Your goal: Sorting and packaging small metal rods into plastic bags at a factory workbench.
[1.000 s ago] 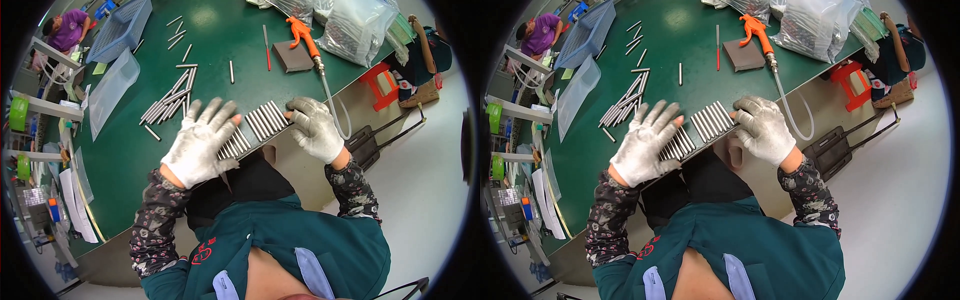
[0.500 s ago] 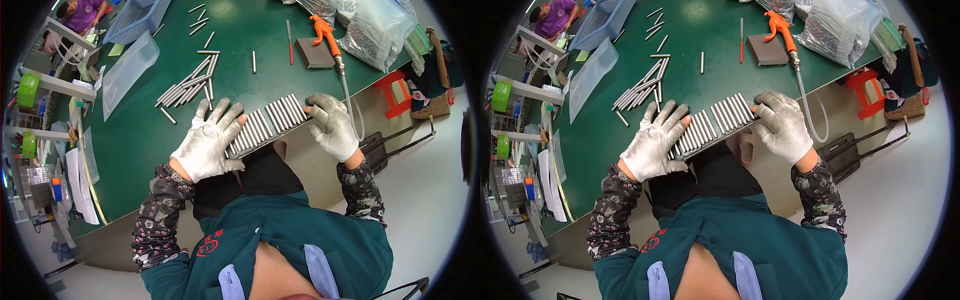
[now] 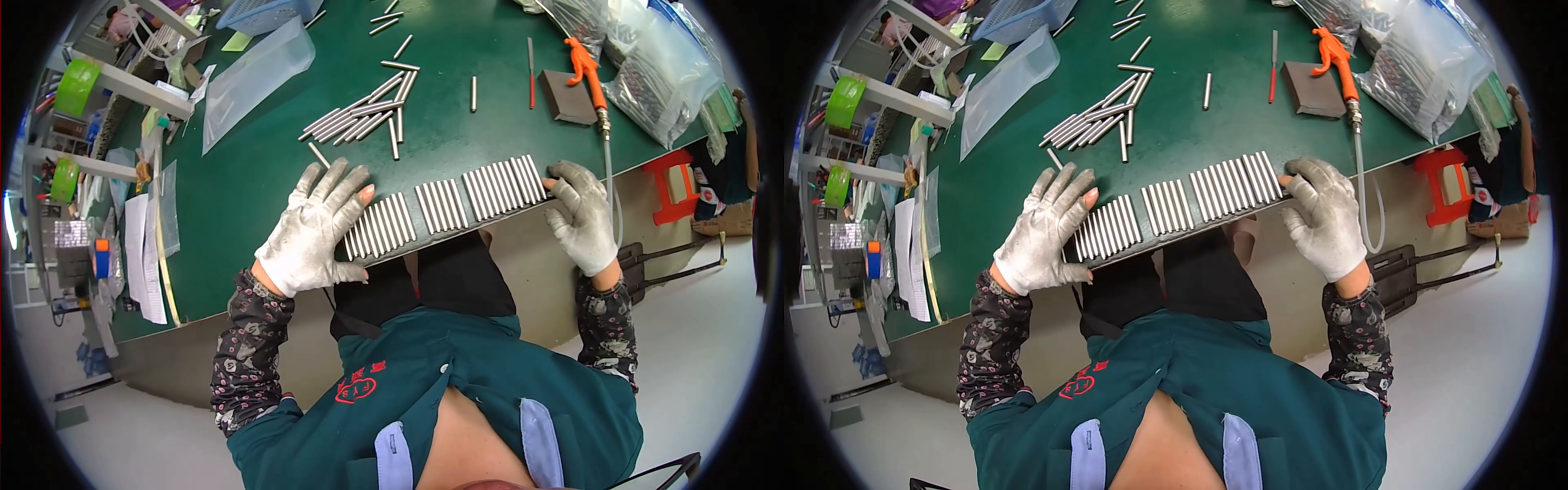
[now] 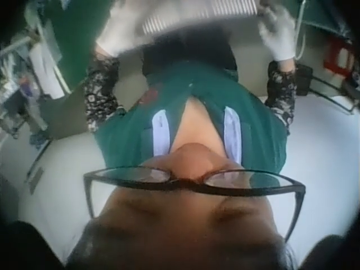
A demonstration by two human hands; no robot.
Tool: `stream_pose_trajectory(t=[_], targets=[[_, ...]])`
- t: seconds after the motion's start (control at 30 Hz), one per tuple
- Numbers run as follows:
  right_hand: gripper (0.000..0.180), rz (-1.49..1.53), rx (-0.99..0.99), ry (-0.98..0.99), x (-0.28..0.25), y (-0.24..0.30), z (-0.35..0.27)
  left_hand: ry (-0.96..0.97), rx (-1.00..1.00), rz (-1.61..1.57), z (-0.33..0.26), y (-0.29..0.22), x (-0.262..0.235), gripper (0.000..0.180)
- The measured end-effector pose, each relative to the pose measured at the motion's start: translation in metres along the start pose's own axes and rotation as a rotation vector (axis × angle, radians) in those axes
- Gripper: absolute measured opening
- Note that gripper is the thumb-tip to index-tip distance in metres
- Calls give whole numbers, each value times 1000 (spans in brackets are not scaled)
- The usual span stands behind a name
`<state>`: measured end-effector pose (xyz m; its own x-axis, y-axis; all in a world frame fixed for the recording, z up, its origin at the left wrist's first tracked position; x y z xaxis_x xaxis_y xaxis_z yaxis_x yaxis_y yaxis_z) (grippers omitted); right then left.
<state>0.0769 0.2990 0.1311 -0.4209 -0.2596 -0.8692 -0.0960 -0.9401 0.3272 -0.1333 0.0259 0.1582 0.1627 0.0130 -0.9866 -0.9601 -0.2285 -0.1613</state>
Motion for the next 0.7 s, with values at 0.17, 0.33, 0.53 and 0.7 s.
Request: stream_pose_trajectory(t=[0.17, 0.33, 0.53, 0.7], targets=[[36, 1, -2, -3, 1, 1, 2, 40, -5, 43, -14, -1, 23, 104], [35, -20, -11, 7, 2, 4, 4, 13, -27, 2, 2, -15, 23, 99], [35, 3, -6, 17, 0, 6, 6, -99, -62, -122, 6, -20, 20, 98], [30, -19, 72, -246, -21, -23, 5, -201, -125, -93, -23, 5, 17, 116]])
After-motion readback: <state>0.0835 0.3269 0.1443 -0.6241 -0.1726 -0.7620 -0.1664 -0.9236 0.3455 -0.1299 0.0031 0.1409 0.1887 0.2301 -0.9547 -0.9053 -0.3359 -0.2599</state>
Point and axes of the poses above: each hand's wrist, its own z-axis towards the middle knuckle, its own x-axis out of the palm, y = z × x, the point moved 2 cm from there along z, towards the middle knuckle, and after that the axes turned 4 degrees about -x, right-handed, at the moved point
